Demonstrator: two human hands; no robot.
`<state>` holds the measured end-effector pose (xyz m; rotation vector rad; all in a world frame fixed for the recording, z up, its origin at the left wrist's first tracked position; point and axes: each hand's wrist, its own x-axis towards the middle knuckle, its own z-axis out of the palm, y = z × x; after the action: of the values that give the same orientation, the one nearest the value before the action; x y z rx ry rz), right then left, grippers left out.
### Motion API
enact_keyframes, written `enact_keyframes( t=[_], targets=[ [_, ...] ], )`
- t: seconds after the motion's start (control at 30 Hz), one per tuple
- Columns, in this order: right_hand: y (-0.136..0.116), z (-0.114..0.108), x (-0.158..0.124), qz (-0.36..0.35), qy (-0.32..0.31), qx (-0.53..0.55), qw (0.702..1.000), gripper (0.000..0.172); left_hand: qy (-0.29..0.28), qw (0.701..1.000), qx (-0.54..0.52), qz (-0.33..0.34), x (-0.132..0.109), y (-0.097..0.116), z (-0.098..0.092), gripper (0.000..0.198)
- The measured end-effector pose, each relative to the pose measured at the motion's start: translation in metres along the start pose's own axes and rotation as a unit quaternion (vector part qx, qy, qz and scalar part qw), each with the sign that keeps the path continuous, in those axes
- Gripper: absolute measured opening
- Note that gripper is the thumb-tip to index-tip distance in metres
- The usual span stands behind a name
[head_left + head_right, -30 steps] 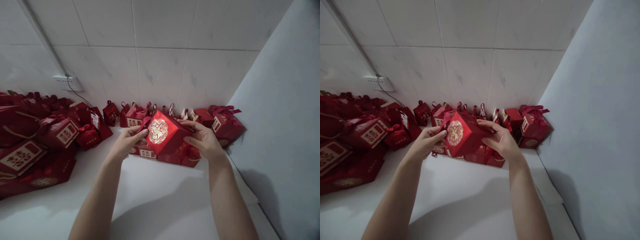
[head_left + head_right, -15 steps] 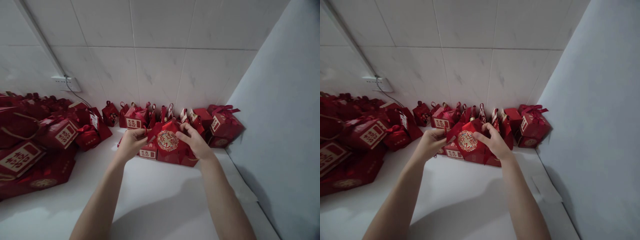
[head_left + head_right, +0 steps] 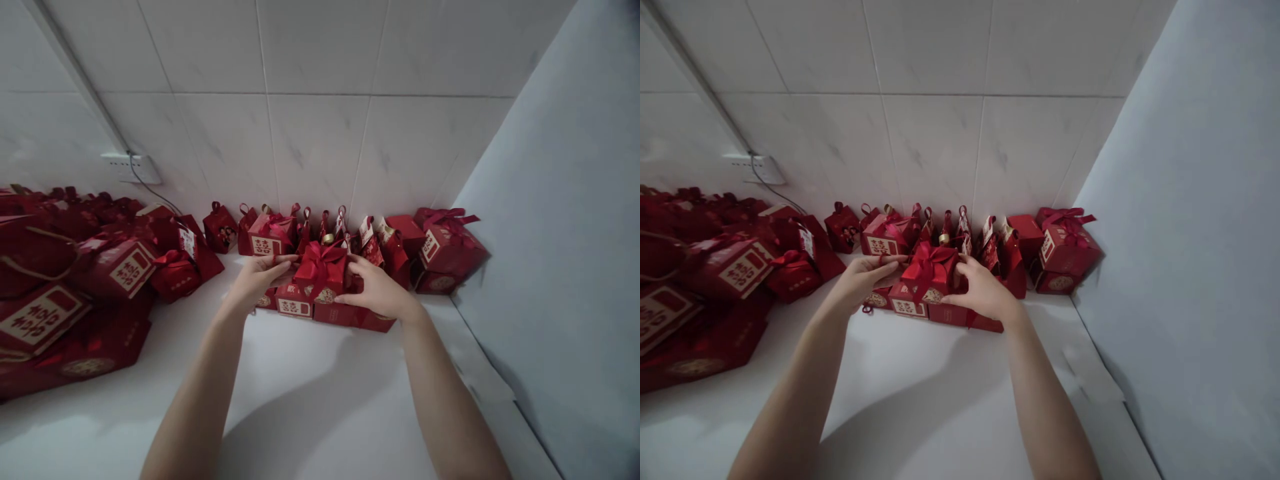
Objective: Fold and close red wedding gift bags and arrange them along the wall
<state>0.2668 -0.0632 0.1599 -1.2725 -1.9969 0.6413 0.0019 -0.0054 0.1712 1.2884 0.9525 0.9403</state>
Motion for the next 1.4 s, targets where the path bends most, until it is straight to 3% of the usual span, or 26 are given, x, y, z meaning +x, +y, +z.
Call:
enact_keyframes(
  t=[0.1,0.27,0.4,0.53,0.63,0.73,0.83,0.97,1.07,1.2,1.33,1.4],
  targets=[
    [0.007,-0.001,-0.001,0.037,-0.018,0.023,0.999,0.041,-0.008,0.999,0.026,-0.022,0.003,-0.003,-0.003,0.043],
    [0.012,-0.009,-0.007,0.095,-0.022,0.068,0.993,0.008,0.011,0.997,0.08,-0.001,0.001,0.001,-0.005,0.047],
    [0.013,-0.008,-0.005,0.097,0.007,0.085,0.992,0.004,0.036,0.993,0.108,0.028,0.0,0.003,-0.009,0.046],
    [0.012,-0.008,0.0,0.09,0.075,0.137,0.984,0.012,0.075,0.996,0.035,0.046,0.0,0.004,-0.014,0.04],
    [0.006,-0.015,0.0,0.1,0.118,0.31,0.938,0.016,0.062,0.994,-0.08,0.027,-0.002,0.008,-0.016,0.03],
    [0.0,-0.029,-0.005,0.105,0.149,0.505,0.843,0.019,0.036,0.983,-0.182,0.006,-0.004,0.014,-0.017,0.029],
    [0.001,-0.042,-0.011,0.103,0.156,0.548,0.815,0.018,0.038,0.967,-0.251,0.009,-0.005,0.018,-0.02,0.031],
    [0.007,-0.053,-0.023,0.128,0.121,0.494,0.851,0.018,0.078,0.952,-0.295,0.029,-0.002,0.021,-0.028,0.034],
    [0.003,-0.058,-0.034,0.17,0.046,0.414,0.893,0.024,0.063,0.963,-0.243,0.102,-0.003,0.02,-0.033,0.043],
    [-0.009,-0.06,-0.045,0.195,-0.067,0.286,0.936,0.036,0.012,0.972,-0.042,0.23,-0.013,0.021,-0.041,0.056],
    [-0.022,-0.054,-0.047,0.187,-0.204,0.169,0.946,0.032,-0.056,0.965,0.162,0.198,-0.02,0.023,-0.051,0.042],
    [-0.028,-0.048,-0.045,0.176,-0.229,0.08,0.954,0.029,-0.09,0.934,0.286,0.194,-0.018,0.022,-0.052,0.036]
  ],
)
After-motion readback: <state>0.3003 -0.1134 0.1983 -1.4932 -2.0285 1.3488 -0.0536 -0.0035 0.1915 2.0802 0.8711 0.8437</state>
